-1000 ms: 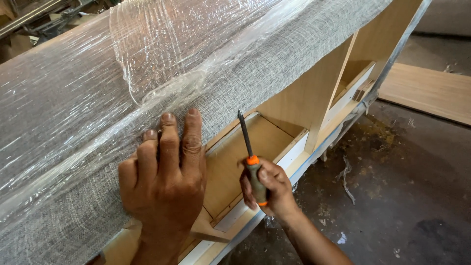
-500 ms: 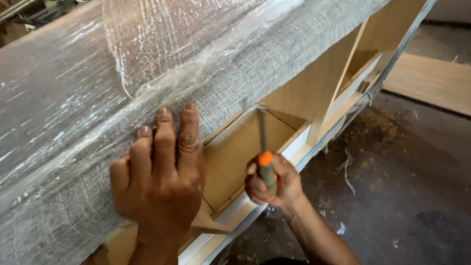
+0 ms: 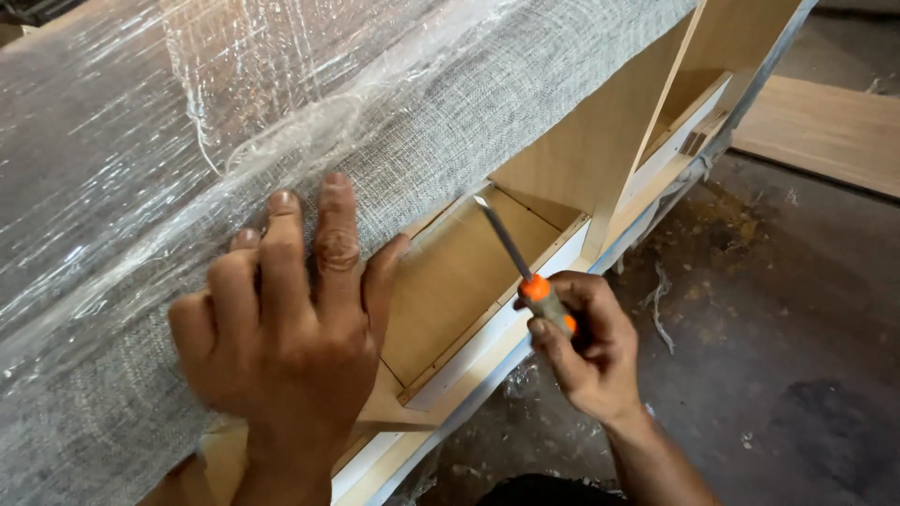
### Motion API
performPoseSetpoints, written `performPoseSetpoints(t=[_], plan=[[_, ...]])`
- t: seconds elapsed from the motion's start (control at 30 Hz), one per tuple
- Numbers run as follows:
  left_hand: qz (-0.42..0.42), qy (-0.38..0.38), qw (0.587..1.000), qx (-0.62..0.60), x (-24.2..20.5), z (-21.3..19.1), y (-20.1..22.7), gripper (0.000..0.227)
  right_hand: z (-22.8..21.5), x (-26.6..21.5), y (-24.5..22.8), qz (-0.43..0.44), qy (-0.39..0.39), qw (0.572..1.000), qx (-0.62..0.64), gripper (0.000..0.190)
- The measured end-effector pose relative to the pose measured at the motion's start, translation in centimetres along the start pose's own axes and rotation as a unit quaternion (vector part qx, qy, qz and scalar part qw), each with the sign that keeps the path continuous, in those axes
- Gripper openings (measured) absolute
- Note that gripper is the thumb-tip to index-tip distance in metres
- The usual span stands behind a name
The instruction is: Removing staples from a wooden furniture frame using a screwdriver as a prying tool
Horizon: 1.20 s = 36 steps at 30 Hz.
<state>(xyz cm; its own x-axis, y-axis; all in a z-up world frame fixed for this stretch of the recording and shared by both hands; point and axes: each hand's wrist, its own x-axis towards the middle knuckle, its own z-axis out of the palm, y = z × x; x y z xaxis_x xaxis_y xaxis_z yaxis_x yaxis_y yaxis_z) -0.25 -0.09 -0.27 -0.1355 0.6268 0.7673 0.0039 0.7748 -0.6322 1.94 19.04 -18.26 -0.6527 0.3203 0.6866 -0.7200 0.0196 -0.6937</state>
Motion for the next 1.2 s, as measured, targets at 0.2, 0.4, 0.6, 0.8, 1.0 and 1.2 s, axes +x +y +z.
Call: performPoseSetpoints(t=[0.2, 0.4, 0.6, 0.8, 1.0, 1.2], plan=[[-0.011, 0.019, 1.0, -0.013, 0.3, 0.1, 0.2, 0.052, 0.0, 0.7, -0.2, -0.091, 0.048, 0.979, -0.174, 0.047], [-0.007, 0.022, 1.0, -0.003, 0.1, 0.3, 0.1, 0.049, 0.0, 0.8, -0.4, -0.115, 0.042, 0.968, -0.221, 0.046], [-0.01, 0.023, 1.0, -0.002, 0.1, 0.4, 0.2, 0.049, -0.7, 0.7, -1.0, -0.141, 0.04, 0.942, -0.302, 0.046], [-0.008, 0.02, 1.0, -0.001, 0.2, 0.2, 0.1, 0.049, -1.4, 0.8, -0.3, -0.158, 0.026, 0.946, -0.282, 0.048], [-0.009, 0.01, 1.0, -0.01, 0.1, 0.2, 0.2, 0.049, -1.9, 0.9, 0.1, -0.18, 0.015, 0.935, -0.305, 0.048], [-0.005, 0.005, 1.0, -0.021, 0.3, -0.2, 0.1, 0.049, -1.9, 2.3, -3.7, -0.246, 0.021, 0.857, -0.452, 0.039]])
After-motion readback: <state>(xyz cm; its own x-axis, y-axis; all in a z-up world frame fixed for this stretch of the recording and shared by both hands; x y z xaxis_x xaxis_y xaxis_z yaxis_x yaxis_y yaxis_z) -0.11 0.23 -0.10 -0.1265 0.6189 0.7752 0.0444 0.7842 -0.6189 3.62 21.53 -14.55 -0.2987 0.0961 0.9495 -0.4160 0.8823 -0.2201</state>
